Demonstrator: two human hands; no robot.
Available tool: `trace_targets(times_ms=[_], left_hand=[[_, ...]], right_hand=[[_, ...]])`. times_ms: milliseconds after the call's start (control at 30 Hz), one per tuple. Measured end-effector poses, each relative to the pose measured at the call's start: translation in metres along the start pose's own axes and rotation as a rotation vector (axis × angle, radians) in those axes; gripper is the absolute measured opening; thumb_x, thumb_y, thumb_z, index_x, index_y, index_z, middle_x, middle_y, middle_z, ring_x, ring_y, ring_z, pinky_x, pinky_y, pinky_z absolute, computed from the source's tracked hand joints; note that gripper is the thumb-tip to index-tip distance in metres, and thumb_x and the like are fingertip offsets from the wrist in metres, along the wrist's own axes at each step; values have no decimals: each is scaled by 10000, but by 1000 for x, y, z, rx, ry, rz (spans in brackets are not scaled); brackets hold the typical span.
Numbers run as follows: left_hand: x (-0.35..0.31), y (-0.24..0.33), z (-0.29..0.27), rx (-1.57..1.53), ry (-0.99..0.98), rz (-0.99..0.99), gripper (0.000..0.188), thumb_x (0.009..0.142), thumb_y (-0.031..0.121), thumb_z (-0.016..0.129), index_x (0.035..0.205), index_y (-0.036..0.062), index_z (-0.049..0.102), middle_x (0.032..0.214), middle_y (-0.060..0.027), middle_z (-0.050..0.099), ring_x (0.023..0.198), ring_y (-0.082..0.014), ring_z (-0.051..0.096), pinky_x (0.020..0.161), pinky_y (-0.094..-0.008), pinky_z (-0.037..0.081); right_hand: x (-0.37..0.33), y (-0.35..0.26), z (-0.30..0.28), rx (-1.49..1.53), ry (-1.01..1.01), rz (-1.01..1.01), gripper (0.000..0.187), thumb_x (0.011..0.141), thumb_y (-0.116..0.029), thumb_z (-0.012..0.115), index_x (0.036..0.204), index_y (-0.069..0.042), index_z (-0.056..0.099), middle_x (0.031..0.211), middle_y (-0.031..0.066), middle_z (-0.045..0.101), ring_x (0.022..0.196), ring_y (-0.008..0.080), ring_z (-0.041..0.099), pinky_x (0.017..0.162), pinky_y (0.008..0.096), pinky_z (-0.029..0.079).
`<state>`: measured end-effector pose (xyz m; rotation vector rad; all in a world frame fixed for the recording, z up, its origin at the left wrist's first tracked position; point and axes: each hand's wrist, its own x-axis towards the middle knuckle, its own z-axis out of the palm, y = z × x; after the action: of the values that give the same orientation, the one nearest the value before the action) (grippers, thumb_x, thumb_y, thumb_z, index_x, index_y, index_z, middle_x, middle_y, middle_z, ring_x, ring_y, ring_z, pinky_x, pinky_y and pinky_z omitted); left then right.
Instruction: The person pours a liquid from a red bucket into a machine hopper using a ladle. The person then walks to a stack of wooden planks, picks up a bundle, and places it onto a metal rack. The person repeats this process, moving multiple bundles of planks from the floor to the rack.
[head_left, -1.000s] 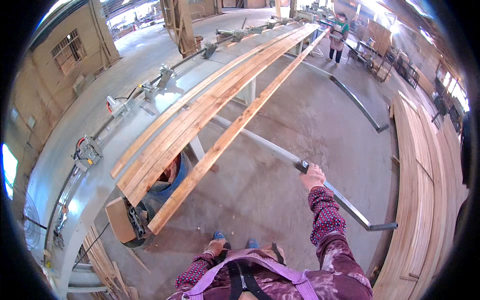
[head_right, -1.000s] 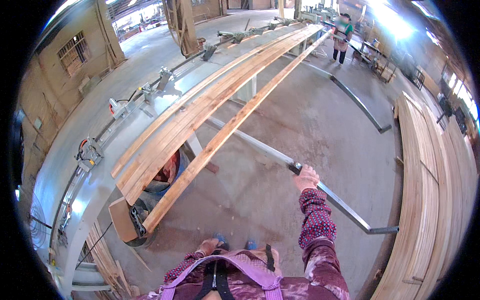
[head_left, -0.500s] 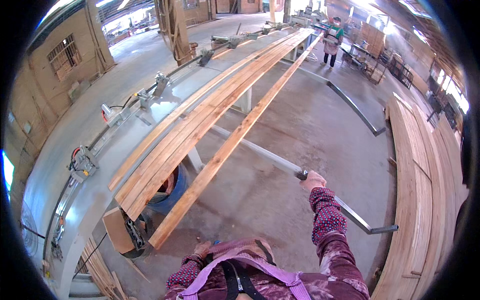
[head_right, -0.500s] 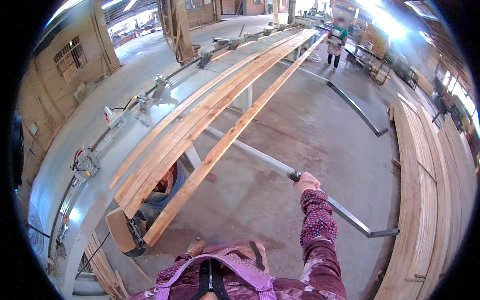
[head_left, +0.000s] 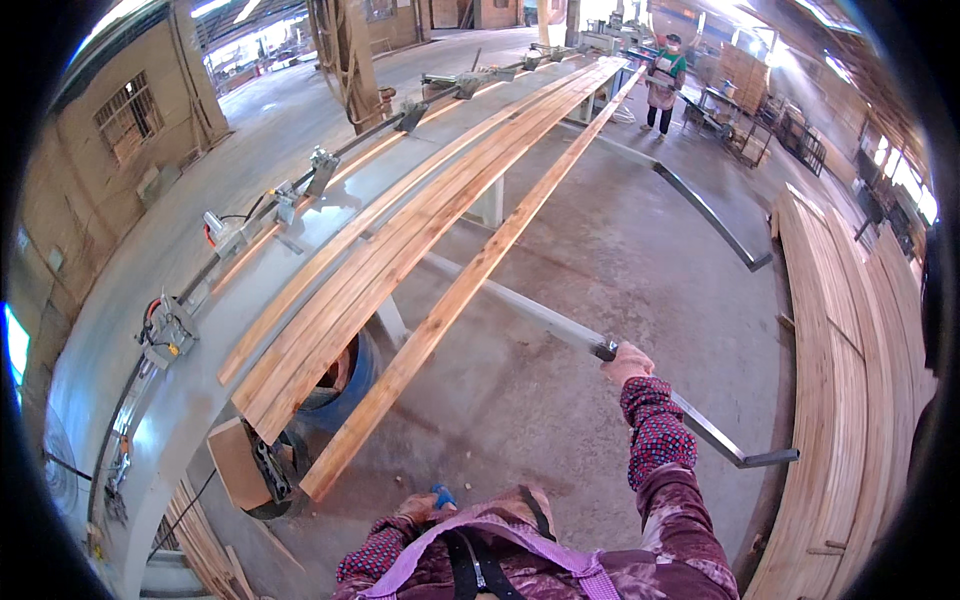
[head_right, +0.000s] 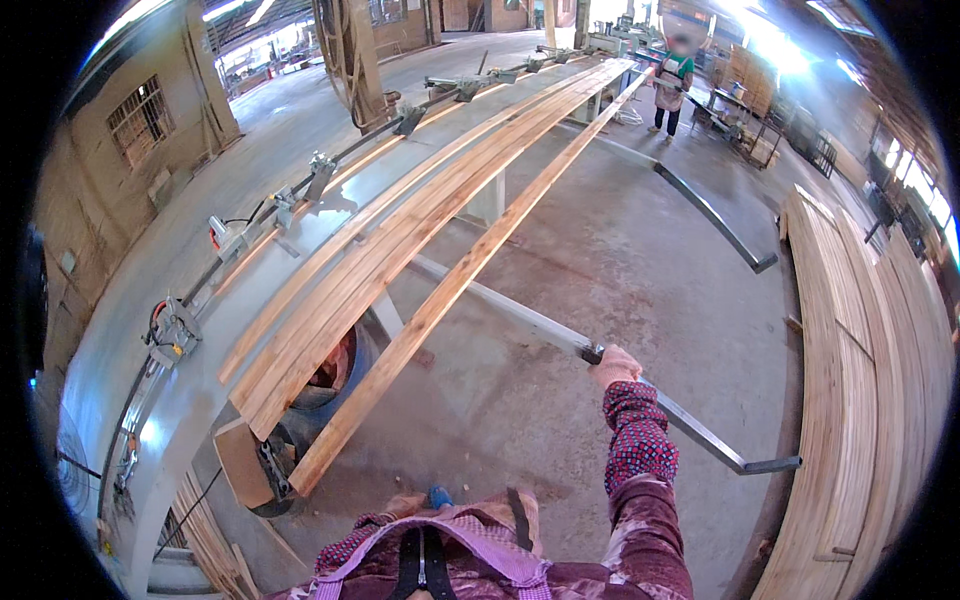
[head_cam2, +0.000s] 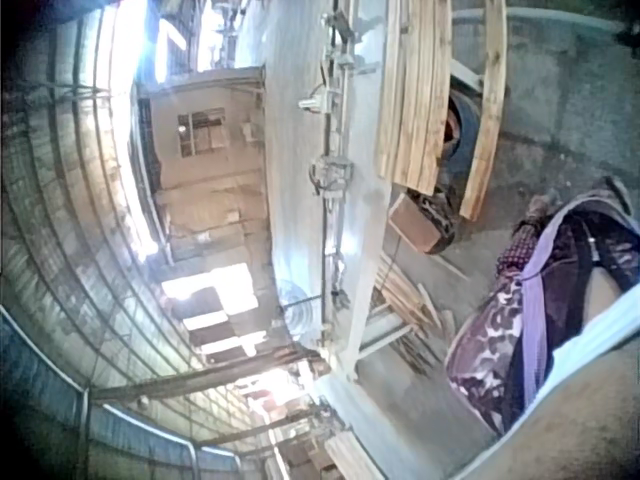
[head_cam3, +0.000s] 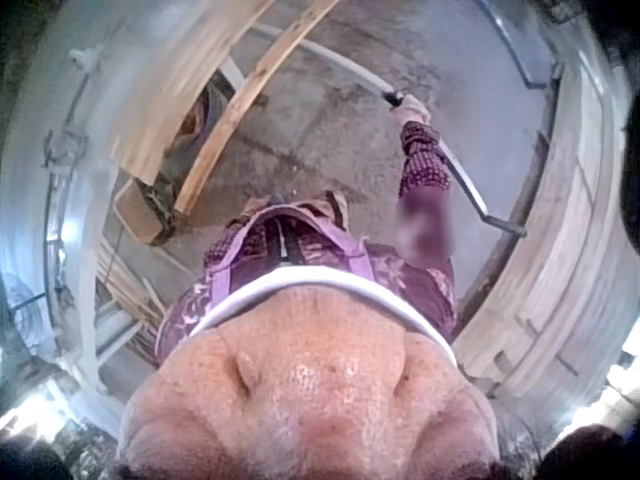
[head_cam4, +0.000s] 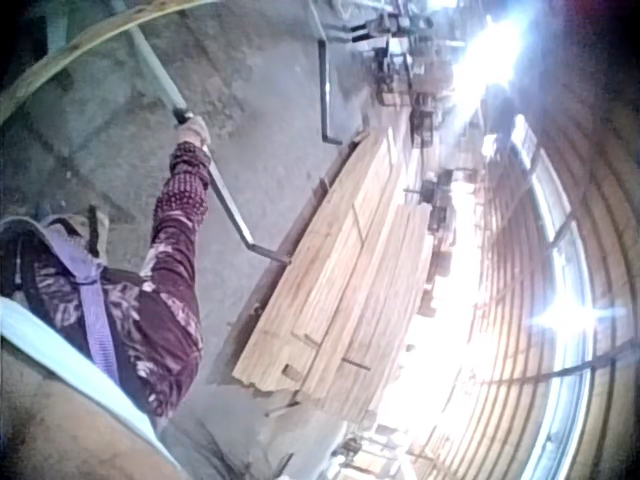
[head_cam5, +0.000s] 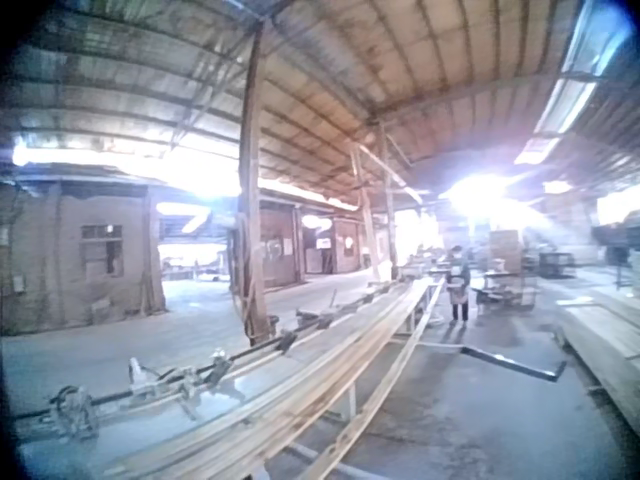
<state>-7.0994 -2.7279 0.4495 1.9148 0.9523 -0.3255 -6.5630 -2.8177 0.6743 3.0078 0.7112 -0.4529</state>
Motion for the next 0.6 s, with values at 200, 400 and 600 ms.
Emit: trace_targets(times_ms=[200, 400, 600], left_hand=[[19, -31, 21, 278, 15, 79, 685, 822, 709, 547, 958, 42, 623, 1074, -228, 654, 1055, -433, 609, 881, -490, 481], [37, -50, 36, 79, 23, -68, 563, 868, 584, 554, 1163, 121, 680, 1181, -192, 662, 1142, -350, 616, 966, -443, 461], [42, -59, 46, 224, -26, 41, 398, 842, 445, 605, 1007, 100, 713, 1066, -193, 686, 1021, -361, 660, 838, -455, 510]], right_hand=[[-7, 5, -4, 4, 7, 8, 536, 743, -369, 744, 1201, -106, 652, 1180, 103, 687, 1119, 277, 654, 894, 420, 534], [0, 5, -2, 18, 1, 10, 534, 737, -380, 749, 1186, -106, 660, 1175, 119, 685, 1108, 283, 657, 898, 413, 533], [0, 7, 3, 40, 49, -55, 504, 710, -356, 747, 1123, -73, 685, 1120, 148, 700, 1070, 299, 669, 895, 409, 536]])
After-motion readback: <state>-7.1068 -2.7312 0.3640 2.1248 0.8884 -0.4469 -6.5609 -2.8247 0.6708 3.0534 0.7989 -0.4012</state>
